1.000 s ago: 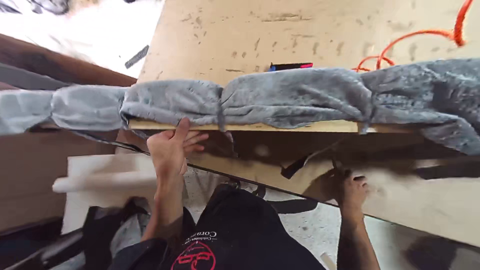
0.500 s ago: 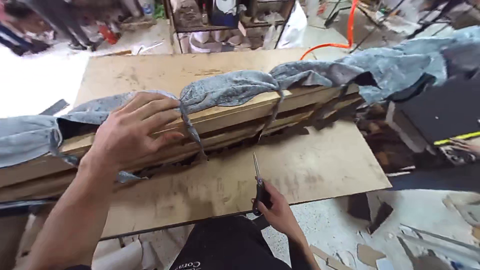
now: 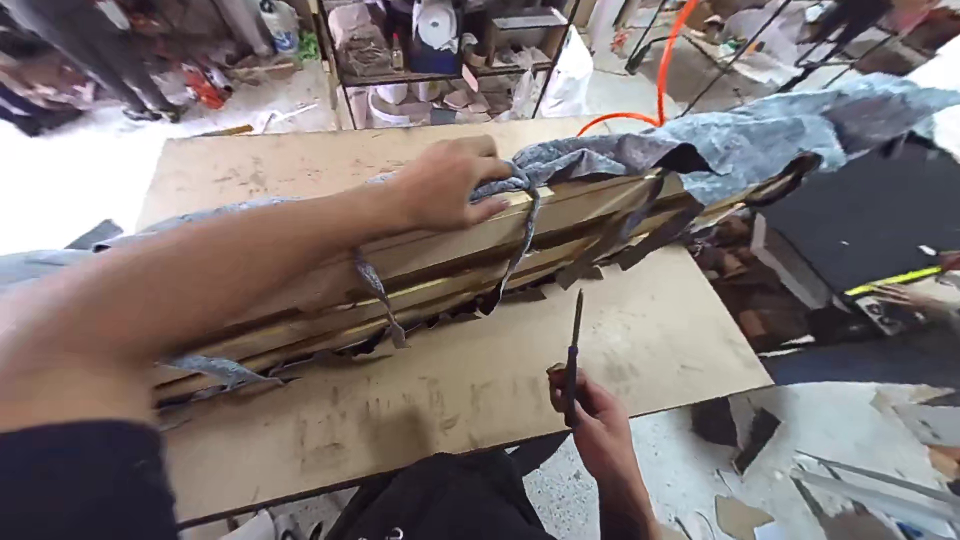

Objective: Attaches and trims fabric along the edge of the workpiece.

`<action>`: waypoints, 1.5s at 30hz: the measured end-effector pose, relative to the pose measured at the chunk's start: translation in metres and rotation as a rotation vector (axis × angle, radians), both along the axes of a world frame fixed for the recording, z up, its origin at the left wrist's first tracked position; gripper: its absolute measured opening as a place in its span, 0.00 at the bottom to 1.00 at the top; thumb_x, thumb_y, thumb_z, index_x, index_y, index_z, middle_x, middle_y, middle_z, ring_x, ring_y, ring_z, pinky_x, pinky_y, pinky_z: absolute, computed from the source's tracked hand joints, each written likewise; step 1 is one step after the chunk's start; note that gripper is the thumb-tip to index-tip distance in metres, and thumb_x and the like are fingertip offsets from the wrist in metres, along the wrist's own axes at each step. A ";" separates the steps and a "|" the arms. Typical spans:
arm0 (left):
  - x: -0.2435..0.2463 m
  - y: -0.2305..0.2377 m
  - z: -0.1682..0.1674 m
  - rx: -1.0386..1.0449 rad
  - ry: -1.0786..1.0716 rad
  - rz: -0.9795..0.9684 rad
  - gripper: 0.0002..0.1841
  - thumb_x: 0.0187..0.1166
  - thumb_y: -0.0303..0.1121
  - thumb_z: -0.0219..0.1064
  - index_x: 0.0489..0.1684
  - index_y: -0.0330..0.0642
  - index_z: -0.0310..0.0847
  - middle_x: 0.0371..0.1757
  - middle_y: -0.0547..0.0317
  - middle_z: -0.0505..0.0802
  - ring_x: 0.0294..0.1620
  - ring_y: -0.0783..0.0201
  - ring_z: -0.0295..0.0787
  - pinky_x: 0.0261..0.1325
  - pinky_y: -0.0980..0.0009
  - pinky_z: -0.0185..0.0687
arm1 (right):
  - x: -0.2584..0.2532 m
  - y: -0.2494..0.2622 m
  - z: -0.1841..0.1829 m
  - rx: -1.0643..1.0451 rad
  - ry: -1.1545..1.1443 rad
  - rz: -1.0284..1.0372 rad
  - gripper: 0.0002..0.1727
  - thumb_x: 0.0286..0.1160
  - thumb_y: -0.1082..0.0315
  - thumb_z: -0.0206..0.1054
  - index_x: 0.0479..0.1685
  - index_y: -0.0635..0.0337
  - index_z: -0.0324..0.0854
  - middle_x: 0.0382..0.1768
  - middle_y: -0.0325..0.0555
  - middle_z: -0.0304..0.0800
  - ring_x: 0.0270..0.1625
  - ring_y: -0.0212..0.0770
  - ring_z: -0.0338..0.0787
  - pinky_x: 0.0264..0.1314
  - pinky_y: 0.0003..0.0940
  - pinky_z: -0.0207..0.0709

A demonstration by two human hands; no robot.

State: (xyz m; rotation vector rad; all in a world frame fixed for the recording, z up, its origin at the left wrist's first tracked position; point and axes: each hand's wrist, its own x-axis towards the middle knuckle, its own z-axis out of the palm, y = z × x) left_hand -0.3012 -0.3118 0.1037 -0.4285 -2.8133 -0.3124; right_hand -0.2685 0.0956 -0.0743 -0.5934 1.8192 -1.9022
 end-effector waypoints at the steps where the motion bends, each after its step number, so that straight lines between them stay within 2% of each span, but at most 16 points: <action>1: -0.013 0.007 0.000 -0.003 -0.005 0.025 0.25 0.83 0.55 0.61 0.65 0.46 0.88 0.57 0.47 0.91 0.57 0.50 0.89 0.62 0.49 0.84 | -0.008 -0.002 -0.008 0.059 0.127 -0.020 0.12 0.75 0.73 0.69 0.54 0.63 0.86 0.59 0.50 0.89 0.49 0.40 0.93 0.50 0.35 0.92; 4: -0.027 0.018 0.002 -0.018 -0.007 0.082 0.18 0.86 0.48 0.63 0.53 0.43 0.90 0.47 0.53 0.93 0.49 0.55 0.91 0.58 0.53 0.85 | -0.044 -0.002 -0.052 0.503 0.559 -0.086 0.11 0.68 0.71 0.71 0.48 0.63 0.86 0.56 0.53 0.87 0.48 0.44 0.91 0.47 0.42 0.90; 6: -0.024 0.022 0.003 -0.012 -0.012 0.147 0.16 0.86 0.45 0.64 0.48 0.41 0.90 0.43 0.53 0.93 0.47 0.56 0.91 0.57 0.53 0.86 | -0.068 0.004 -0.103 0.718 0.563 0.024 0.12 0.72 0.69 0.71 0.52 0.62 0.88 0.61 0.60 0.85 0.62 0.59 0.86 0.62 0.57 0.84; 8: -0.026 0.028 0.005 0.046 -0.048 0.233 0.14 0.85 0.42 0.64 0.45 0.40 0.89 0.40 0.54 0.93 0.44 0.57 0.92 0.54 0.52 0.86 | -0.095 0.014 -0.154 0.835 0.560 0.182 0.16 0.72 0.65 0.72 0.57 0.60 0.89 0.68 0.61 0.83 0.73 0.64 0.79 0.74 0.62 0.76; 10: -0.030 0.027 0.007 0.149 -0.094 0.273 0.12 0.86 0.40 0.64 0.43 0.41 0.89 0.35 0.57 0.92 0.37 0.64 0.89 0.48 0.59 0.86 | -0.113 0.013 -0.161 0.834 0.641 0.250 0.18 0.72 0.64 0.73 0.59 0.63 0.90 0.76 0.62 0.79 0.86 0.68 0.67 0.87 0.67 0.60; 11: -0.032 0.025 0.007 0.207 -0.101 0.264 0.12 0.86 0.40 0.64 0.43 0.41 0.88 0.34 0.60 0.91 0.35 0.68 0.88 0.45 0.65 0.86 | -0.123 0.005 -0.140 0.715 0.720 0.209 0.15 0.73 0.65 0.72 0.53 0.64 0.91 0.74 0.63 0.81 0.85 0.69 0.68 0.86 0.68 0.60; 14: -0.026 0.026 0.003 0.372 -0.067 0.196 0.10 0.83 0.38 0.70 0.45 0.40 0.88 0.37 0.63 0.93 0.35 0.75 0.89 0.43 0.75 0.89 | -0.140 -0.040 -0.013 0.236 1.006 0.016 0.10 0.82 0.67 0.67 0.51 0.59 0.91 0.59 0.54 0.92 0.69 0.53 0.88 0.73 0.47 0.83; 16: -0.021 0.032 -0.002 0.344 0.032 0.139 0.09 0.80 0.37 0.73 0.44 0.39 0.91 0.42 0.60 0.92 0.38 0.73 0.88 0.42 0.75 0.88 | -0.163 -0.074 0.066 0.017 1.227 0.001 0.12 0.83 0.72 0.64 0.58 0.61 0.89 0.60 0.53 0.92 0.71 0.52 0.87 0.76 0.47 0.80; 20: -0.010 0.045 0.001 0.089 0.188 -0.020 0.09 0.80 0.29 0.70 0.49 0.38 0.95 0.50 0.49 0.93 0.54 0.62 0.90 0.60 0.67 0.88 | -0.220 -0.138 0.148 0.159 1.488 0.301 0.14 0.88 0.72 0.57 0.58 0.67 0.87 0.65 0.56 0.87 0.76 0.57 0.81 0.81 0.49 0.73; 24: -0.009 0.050 -0.002 0.053 0.143 0.017 0.13 0.87 0.39 0.66 0.51 0.42 0.95 0.53 0.53 0.94 0.58 0.62 0.90 0.64 0.67 0.86 | -0.240 -0.154 0.168 0.180 1.463 0.485 0.11 0.85 0.70 0.61 0.52 0.64 0.89 0.58 0.53 0.91 0.68 0.54 0.88 0.73 0.48 0.80; 28: -0.009 0.047 0.017 -0.036 0.017 0.002 0.13 0.86 0.35 0.63 0.53 0.40 0.94 0.51 0.50 0.94 0.52 0.58 0.92 0.58 0.62 0.86 | -0.247 -0.174 0.173 0.177 1.608 0.531 0.07 0.78 0.79 0.62 0.47 0.67 0.84 0.48 0.60 0.90 0.57 0.63 0.89 0.61 0.58 0.83; 32: -0.013 0.058 0.045 -0.162 -0.186 0.075 0.12 0.79 0.29 0.67 0.56 0.39 0.88 0.53 0.47 0.91 0.53 0.49 0.90 0.52 0.52 0.86 | -0.239 -0.181 0.175 0.366 1.794 0.514 0.06 0.75 0.82 0.59 0.46 0.73 0.76 0.45 0.69 0.84 0.55 0.74 0.86 0.56 0.67 0.79; 35: -0.013 0.051 0.045 -0.104 -0.194 0.101 0.18 0.68 0.24 0.74 0.58 0.37 0.83 0.53 0.46 0.89 0.55 0.47 0.89 0.55 0.50 0.85 | -0.240 -0.179 0.174 0.406 1.781 0.472 0.06 0.76 0.79 0.57 0.46 0.71 0.77 0.49 0.68 0.84 0.59 0.72 0.86 0.59 0.63 0.80; 38: -0.011 0.030 0.040 0.022 -0.234 0.104 0.27 0.54 0.21 0.79 0.59 0.39 0.83 0.58 0.49 0.88 0.61 0.51 0.85 0.62 0.53 0.82 | -0.254 -0.178 0.182 0.363 1.629 0.538 0.15 0.87 0.65 0.56 0.54 0.68 0.82 0.56 0.64 0.88 0.63 0.66 0.87 0.65 0.60 0.82; 41: -0.014 0.025 0.035 -0.018 -0.264 0.125 0.34 0.47 0.25 0.87 0.61 0.43 0.83 0.61 0.52 0.87 0.62 0.52 0.85 0.62 0.52 0.83 | -0.265 -0.184 0.194 0.403 1.660 0.632 0.15 0.84 0.71 0.56 0.59 0.70 0.83 0.57 0.66 0.89 0.62 0.67 0.89 0.64 0.61 0.83; 45: -0.023 0.026 0.042 -0.124 -0.325 0.153 0.29 0.61 0.25 0.78 0.67 0.45 0.78 0.61 0.51 0.87 0.60 0.49 0.86 0.59 0.48 0.84 | -0.265 -0.198 0.206 0.582 1.787 0.797 0.08 0.74 0.84 0.63 0.49 0.74 0.81 0.47 0.67 0.86 0.55 0.70 0.88 0.55 0.62 0.83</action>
